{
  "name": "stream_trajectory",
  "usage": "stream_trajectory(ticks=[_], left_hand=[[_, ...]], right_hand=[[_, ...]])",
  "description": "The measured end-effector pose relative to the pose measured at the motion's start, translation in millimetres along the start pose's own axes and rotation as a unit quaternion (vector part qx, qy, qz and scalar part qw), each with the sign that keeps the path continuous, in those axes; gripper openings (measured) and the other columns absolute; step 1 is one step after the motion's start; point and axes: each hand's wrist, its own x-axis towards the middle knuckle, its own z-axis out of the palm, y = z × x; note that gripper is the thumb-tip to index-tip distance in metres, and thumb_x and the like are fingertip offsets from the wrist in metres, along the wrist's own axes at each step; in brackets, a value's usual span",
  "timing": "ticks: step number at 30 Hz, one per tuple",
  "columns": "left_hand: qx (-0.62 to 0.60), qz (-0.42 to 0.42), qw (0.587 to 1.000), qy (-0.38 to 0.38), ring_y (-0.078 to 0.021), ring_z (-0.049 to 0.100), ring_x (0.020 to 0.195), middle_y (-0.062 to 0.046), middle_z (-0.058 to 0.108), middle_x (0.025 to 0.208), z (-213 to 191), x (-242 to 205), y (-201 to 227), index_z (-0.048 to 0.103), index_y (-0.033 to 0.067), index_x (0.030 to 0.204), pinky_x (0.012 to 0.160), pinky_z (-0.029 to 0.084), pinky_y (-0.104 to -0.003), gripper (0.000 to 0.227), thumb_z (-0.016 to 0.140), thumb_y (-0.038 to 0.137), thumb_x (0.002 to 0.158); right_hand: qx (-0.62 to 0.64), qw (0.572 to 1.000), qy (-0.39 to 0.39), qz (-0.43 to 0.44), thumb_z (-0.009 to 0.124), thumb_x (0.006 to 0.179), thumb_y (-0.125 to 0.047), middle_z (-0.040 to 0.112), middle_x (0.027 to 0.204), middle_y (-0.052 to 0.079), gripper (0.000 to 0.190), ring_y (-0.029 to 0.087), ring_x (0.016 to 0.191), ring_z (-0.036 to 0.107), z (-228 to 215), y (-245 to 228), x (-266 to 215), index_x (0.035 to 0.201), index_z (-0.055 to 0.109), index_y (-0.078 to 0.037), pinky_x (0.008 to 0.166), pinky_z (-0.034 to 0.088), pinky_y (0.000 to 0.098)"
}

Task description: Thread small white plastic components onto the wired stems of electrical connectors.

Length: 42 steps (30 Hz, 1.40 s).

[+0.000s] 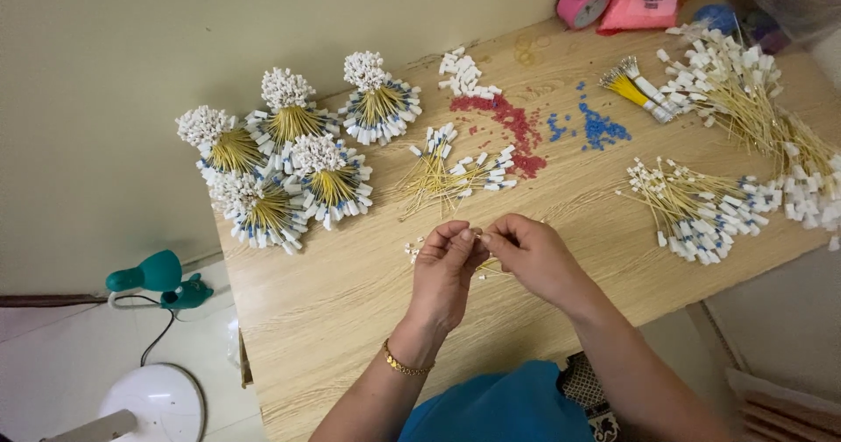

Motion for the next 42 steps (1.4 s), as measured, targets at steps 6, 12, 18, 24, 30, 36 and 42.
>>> stream_trajectory(ticks=[6, 12, 18, 24, 30, 36, 42], left_hand=[[0.0, -0.017, 1.0, 0.015, -0.0191, 0.069, 0.09, -0.009, 0.071, 0.102, 2.2, -0.6, 9.2, 0.063, 0.0053, 0.113, 0.087, 0.059, -0.036, 0.014, 0.064, 0.005, 0.099], [0.022, 0.005, 1.0, -0.001, -0.0191, 0.068, 0.091, -0.009, 0.07, 0.101, -0.7, -3.1, 3.5, 0.062, 0.0037, 0.112, 0.091, 0.059, -0.037, 0.012, 0.063, 0.004, 0.101], [0.055, 0.018, 0.998, 0.014, -0.0186, 0.067, 0.09, -0.01, 0.068, 0.101, -20.2, -0.3, -12.7, 0.063, 0.0016, 0.111, 0.087, 0.058, -0.036, 0.009, 0.061, 0.004, 0.102], [-0.005, -0.021, 0.998, 0.053, -0.0197, 0.069, 0.087, -0.009, 0.068, 0.098, -30.9, 10.3, -13.0, 0.062, 0.0031, 0.11, 0.084, 0.06, -0.038, 0.01, 0.064, 0.003, 0.1], [0.057, 0.016, 0.998, 0.011, -0.0181, 0.069, 0.086, -0.009, 0.072, 0.096, -29.3, 16.7, 0.2, 0.064, 0.0015, 0.114, 0.084, 0.06, -0.036, 0.014, 0.065, 0.005, 0.1], [0.163, 0.04, 0.986, -0.009, -0.0157, 0.07, 0.089, -0.008, 0.073, 0.098, -16.2, 13.7, 21.4, 0.065, 0.0012, 0.115, 0.086, 0.06, -0.033, 0.017, 0.066, 0.0, 0.098], [0.131, 0.034, 0.991, -0.017, -0.0165, 0.071, 0.089, -0.007, 0.071, 0.096, -9.3, 10.6, 24.9, 0.065, 0.0023, 0.114, 0.086, 0.061, -0.033, 0.016, 0.066, 0.001, 0.098]], right_hand=[[0.046, 0.997, -0.015, -0.053, 0.066, 0.095, -0.021, 0.068, 0.079, -0.001, 0.018, 0.006, 0.068, 0.062, -2.8, 8.1, 3.1, 0.096, 0.069, -0.003, 0.061, 0.054, 0.0255], [0.002, 0.999, -0.021, -0.036, 0.066, 0.098, -0.024, 0.061, 0.072, 0.002, 0.02, 0.009, 0.065, 0.053, 1.2, -2.2, -3.0, 0.096, 0.069, -0.004, 0.057, 0.046, 0.0283], [-0.105, 0.992, 0.008, -0.065, 0.066, 0.096, -0.026, 0.065, 0.071, 0.003, 0.024, 0.01, 0.065, 0.059, 12.2, 17.6, 9.5, 0.094, 0.067, -0.003, 0.059, 0.049, 0.0262], [0.047, 0.996, -0.078, 0.003, 0.065, 0.097, -0.022, 0.072, 0.083, 0.005, 0.022, 0.012, 0.071, 0.063, 12.3, 43.6, 29.0, 0.1, 0.071, -0.001, 0.065, 0.055, 0.0293], [-0.074, 0.994, -0.015, -0.085, 0.073, 0.091, -0.023, 0.077, 0.085, 0.001, 0.02, 0.007, 0.075, 0.069, -3.6, -1.2, 18.5, 0.1, 0.077, -0.006, 0.067, 0.056, 0.0255], [-0.061, 0.997, -0.039, 0.024, 0.073, 0.092, -0.024, 0.073, 0.076, 0.005, 0.02, 0.01, 0.066, 0.061, -12.3, -10.1, 23.9, 0.101, 0.079, -0.007, 0.059, 0.05, 0.0294], [-0.018, 0.998, -0.047, -0.035, 0.071, 0.094, -0.021, 0.071, 0.079, 0.003, 0.019, 0.007, 0.067, 0.059, -3.5, -8.9, 21.1, 0.099, 0.076, -0.004, 0.059, 0.051, 0.0266]])
